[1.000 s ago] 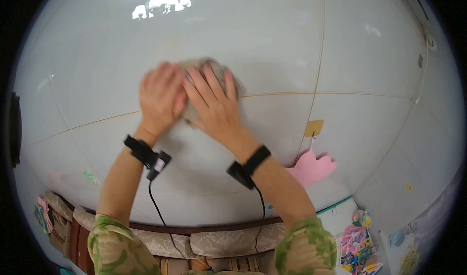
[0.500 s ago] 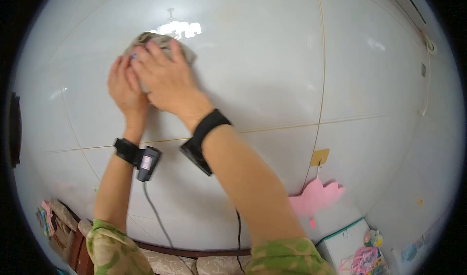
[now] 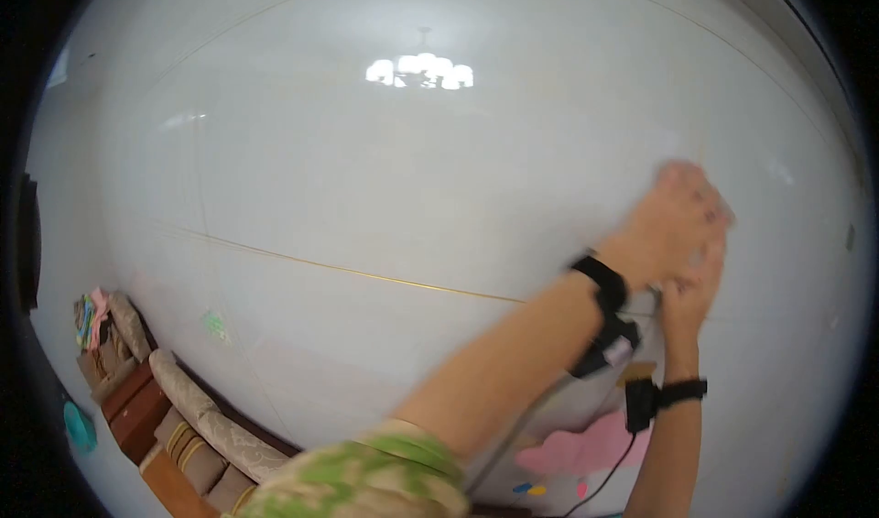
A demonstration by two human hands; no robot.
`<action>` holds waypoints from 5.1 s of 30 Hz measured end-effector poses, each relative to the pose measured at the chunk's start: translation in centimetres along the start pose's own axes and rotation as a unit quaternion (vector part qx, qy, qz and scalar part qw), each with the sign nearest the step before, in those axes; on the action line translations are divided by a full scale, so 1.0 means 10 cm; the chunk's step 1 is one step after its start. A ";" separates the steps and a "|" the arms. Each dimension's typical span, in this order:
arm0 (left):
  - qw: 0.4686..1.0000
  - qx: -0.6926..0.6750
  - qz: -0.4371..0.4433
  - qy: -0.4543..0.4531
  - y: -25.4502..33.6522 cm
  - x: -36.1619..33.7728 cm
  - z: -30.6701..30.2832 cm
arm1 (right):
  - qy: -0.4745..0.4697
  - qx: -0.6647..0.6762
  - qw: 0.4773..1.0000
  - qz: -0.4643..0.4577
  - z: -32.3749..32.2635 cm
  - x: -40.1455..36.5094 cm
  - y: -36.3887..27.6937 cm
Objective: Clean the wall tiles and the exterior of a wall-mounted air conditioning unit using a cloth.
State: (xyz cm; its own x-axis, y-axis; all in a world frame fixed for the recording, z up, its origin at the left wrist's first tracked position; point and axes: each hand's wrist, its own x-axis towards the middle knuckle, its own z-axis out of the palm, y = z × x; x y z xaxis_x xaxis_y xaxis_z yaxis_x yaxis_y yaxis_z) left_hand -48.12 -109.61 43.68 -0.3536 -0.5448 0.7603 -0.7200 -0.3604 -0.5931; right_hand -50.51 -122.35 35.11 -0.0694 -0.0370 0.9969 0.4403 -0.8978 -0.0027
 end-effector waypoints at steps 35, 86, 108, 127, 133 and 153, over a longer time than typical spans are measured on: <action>0.809 0.061 -0.520 0.267 -0.94 -5.25 -3.25 | -0.252 0.107 0.898 -0.344 3.20 -0.77 -4.80; 0.886 0.044 -0.460 -0.043 0.49 -4.38 -2.85 | -0.180 0.119 0.970 -0.114 1.39 -1.74 -3.83; 0.868 -0.042 -0.148 -0.473 0.86 -5.29 -2.77 | -0.122 0.018 0.933 0.337 1.25 -3.81 -4.38; 0.988 -0.043 -0.138 0.051 -0.07 -1.59 -2.49 | 0.169 -0.138 0.976 0.021 0.13 0.28 -2.30; 0.980 0.132 -0.135 -0.064 -0.31 -1.34 -2.01 | -0.004 -0.138 0.983 0.120 0.26 0.61 -2.37; 0.974 0.183 -0.112 -0.067 0.17 -0.51 -0.96 | 0.067 -0.167 0.916 0.357 -0.88 -1.06 -0.40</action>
State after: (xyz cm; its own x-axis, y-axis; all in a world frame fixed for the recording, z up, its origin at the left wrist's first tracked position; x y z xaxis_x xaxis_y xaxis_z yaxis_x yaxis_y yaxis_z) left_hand -53.30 -100.14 41.34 -0.1135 -0.5068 0.8546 -0.4995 -0.7144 -0.4900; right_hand -59.40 -122.23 23.90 0.0100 -0.7017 0.7124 0.1189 -0.7065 -0.6976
